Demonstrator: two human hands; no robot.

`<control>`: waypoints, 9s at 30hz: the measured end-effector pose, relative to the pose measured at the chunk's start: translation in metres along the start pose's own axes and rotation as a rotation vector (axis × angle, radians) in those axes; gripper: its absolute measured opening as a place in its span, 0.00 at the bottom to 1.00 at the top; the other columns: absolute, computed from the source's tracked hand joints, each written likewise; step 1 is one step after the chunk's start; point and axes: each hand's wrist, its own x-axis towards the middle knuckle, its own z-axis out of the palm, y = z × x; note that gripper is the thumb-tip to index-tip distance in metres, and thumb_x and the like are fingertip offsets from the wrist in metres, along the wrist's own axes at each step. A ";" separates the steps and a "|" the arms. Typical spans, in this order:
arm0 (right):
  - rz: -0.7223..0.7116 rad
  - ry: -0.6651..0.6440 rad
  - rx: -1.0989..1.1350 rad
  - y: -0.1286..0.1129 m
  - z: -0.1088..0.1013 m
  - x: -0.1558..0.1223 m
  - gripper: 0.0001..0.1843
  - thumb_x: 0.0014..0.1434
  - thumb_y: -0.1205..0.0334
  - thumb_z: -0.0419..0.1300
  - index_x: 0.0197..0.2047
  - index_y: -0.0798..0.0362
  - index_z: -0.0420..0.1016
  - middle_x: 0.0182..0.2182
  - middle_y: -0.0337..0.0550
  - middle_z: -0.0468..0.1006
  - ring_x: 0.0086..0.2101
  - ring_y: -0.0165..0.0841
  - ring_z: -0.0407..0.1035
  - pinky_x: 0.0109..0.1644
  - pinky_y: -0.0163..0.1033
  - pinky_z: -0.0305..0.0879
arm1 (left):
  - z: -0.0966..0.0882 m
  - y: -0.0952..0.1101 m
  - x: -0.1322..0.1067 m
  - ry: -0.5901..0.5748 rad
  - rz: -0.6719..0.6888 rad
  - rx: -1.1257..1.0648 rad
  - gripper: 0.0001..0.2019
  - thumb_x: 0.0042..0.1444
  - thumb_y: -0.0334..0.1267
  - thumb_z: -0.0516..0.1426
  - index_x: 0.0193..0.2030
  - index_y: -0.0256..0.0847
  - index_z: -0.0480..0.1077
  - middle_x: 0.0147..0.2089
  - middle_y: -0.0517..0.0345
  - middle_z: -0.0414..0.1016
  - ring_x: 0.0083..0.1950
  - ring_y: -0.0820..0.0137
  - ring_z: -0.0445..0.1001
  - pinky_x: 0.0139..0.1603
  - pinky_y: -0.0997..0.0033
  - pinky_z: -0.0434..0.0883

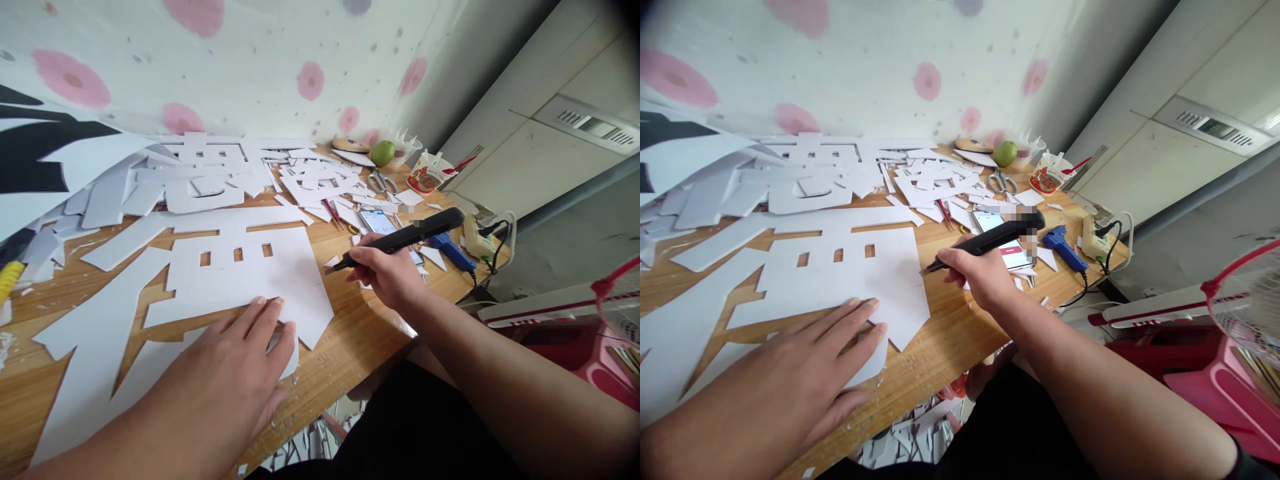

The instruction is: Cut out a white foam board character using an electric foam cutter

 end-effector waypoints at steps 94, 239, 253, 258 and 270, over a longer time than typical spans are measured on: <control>-0.608 -0.019 -0.707 0.028 0.048 -0.036 0.11 0.52 0.55 0.70 0.34 0.47 0.73 0.26 0.37 0.79 0.26 0.32 0.72 0.30 0.37 0.68 | 0.018 0.010 -0.001 0.107 0.013 0.062 0.22 0.57 0.39 0.59 0.55 0.28 0.77 0.59 0.29 0.75 0.58 0.44 0.77 0.56 0.43 0.73; 0.132 -0.152 -0.010 0.010 0.062 0.005 0.14 0.42 0.59 0.72 0.21 0.51 0.69 0.14 0.30 0.64 0.13 0.23 0.55 0.12 0.31 0.53 | 0.012 0.010 -0.004 0.172 0.102 0.087 0.18 0.59 0.29 0.52 0.52 0.25 0.76 0.58 0.34 0.77 0.57 0.51 0.78 0.55 0.55 0.76; 0.006 -0.244 -0.232 0.008 0.056 0.006 0.16 0.47 0.54 0.72 0.22 0.51 0.70 0.16 0.35 0.70 0.17 0.27 0.62 0.18 0.34 0.58 | 0.017 0.010 -0.006 0.166 0.121 0.061 0.20 0.55 0.28 0.52 0.52 0.27 0.77 0.58 0.31 0.76 0.57 0.47 0.78 0.52 0.51 0.78; 0.018 -0.200 -0.228 0.011 0.056 0.006 0.16 0.46 0.53 0.72 0.22 0.51 0.69 0.17 0.36 0.70 0.17 0.28 0.62 0.19 0.35 0.60 | 0.021 0.010 -0.009 0.158 0.104 0.027 0.20 0.57 0.28 0.51 0.53 0.26 0.76 0.59 0.29 0.74 0.60 0.45 0.76 0.54 0.49 0.76; -0.006 -0.136 -0.237 0.010 0.055 0.000 0.19 0.46 0.53 0.72 0.21 0.49 0.66 0.18 0.40 0.72 0.20 0.30 0.64 0.22 0.38 0.61 | 0.017 0.009 -0.005 0.109 0.065 -0.068 0.34 0.51 0.56 0.67 0.55 0.29 0.75 0.61 0.30 0.74 0.61 0.45 0.74 0.59 0.48 0.73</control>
